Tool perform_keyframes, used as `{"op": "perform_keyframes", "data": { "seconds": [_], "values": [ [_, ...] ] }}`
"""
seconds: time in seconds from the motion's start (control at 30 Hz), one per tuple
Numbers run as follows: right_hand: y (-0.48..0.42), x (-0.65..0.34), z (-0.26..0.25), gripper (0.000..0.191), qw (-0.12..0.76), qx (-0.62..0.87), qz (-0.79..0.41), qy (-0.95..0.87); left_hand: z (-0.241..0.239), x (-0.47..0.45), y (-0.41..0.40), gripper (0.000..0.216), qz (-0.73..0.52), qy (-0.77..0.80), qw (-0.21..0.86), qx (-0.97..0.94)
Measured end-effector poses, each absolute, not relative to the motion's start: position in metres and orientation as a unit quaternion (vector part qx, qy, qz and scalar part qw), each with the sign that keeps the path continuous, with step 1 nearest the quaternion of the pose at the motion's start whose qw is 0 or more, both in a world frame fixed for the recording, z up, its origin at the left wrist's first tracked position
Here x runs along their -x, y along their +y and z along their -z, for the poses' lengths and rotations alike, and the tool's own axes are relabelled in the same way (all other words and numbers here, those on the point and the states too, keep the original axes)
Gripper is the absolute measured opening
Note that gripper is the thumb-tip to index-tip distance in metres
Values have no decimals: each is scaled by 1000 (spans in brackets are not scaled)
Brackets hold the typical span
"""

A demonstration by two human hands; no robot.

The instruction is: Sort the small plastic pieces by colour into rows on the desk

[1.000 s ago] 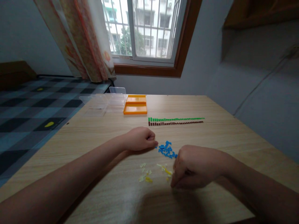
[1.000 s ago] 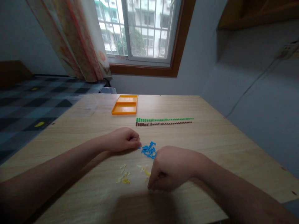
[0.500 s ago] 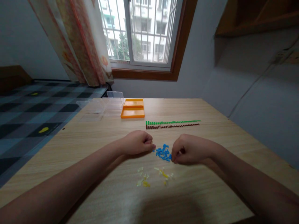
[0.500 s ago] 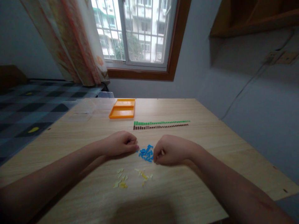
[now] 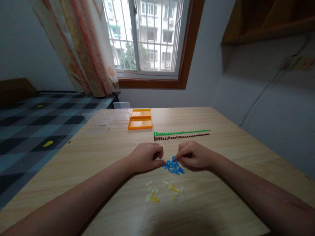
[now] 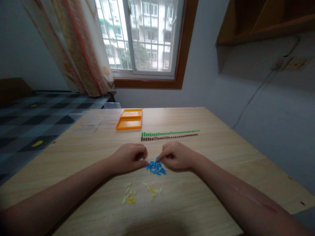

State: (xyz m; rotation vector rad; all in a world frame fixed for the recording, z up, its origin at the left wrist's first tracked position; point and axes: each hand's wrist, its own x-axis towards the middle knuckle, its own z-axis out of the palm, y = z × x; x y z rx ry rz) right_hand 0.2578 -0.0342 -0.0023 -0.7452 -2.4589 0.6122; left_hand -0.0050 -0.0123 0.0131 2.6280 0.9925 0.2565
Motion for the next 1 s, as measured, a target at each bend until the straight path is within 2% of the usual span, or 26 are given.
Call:
{"op": "perform_keyframes", "data": {
  "seconds": [0.1,0.3,0.43,0.73,1.0],
  "values": [
    [-34,-258,3,25,234,271,-223,-907,-12,6,-13,25,-93,335,145,-926],
    [-33,-252,9,26,239,294,-193,-905,-7,8,-13,14,-143,313,154,-926],
    [-35,-247,7,24,250,318,-184,-896,-4,9,-13,23,-166,290,173,-927],
    [-25,-263,7,17,270,272,-297,-875,3,10,-10,29,-147,232,118,-954],
    [-18,-267,13,17,291,336,-369,-816,3,9,-9,22,-164,269,128,-940]
  ]
}}
